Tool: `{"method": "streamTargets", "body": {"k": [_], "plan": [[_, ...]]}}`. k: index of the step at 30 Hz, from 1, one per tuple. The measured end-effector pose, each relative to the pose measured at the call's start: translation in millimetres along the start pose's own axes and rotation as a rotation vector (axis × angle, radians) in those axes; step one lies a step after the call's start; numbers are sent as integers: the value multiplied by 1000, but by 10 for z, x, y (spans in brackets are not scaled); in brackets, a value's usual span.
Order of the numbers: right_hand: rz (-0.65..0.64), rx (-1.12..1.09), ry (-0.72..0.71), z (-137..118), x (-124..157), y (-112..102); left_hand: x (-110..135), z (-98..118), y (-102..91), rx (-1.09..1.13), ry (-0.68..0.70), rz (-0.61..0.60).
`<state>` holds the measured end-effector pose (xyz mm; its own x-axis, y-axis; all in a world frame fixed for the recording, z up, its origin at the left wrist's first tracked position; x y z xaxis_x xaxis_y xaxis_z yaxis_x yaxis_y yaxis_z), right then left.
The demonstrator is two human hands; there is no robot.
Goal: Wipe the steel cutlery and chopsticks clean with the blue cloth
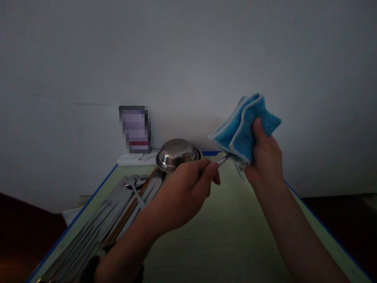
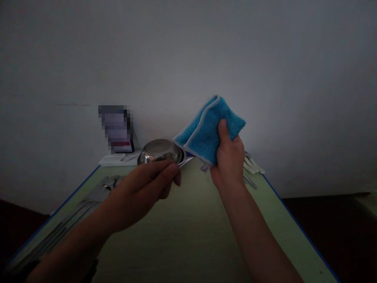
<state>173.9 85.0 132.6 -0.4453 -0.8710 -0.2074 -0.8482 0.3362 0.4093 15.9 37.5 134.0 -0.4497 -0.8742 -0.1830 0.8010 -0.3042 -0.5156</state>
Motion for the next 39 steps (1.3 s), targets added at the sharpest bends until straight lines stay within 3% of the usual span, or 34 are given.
{"method": "streamTargets", "body": {"k": [10,16,20,22,26,29,34,39], "plan": [[-153,-134,129,273,205,217,-72,-117,92,-49,31,46],[-272,-22,90,170,35,121,-56,-134,-146,-114,-38,-50],[-381,104,35,140,-24,39,-59,-161,-346,-146,-41,-44],[-493,194,61,141,-13,13,-73,-174,-427,-125,-36,44],[-674,387,162,152,34,-15,-90,-202,-511,-26,-102,346],[-640,363,146,131,25,-12,-106,-193,-445,52,-75,441],[-538,275,152,75,-27,-33,-113,-184,-305,117,93,575],[-662,357,254,25,-3,-80,-91,-249,-314,205,227,724]]}}
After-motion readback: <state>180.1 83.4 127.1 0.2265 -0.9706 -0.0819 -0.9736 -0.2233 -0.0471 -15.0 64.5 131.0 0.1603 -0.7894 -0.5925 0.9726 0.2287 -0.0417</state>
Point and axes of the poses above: each hand's wrist, its own x-axis away from the middle knuckle, its own y-axis out of the palm, z = x × y, the point moved 3 cm from there along -x, towards the middle knuckle, and after that the axes turned 6 degrees about x, right-handed, at the moved point
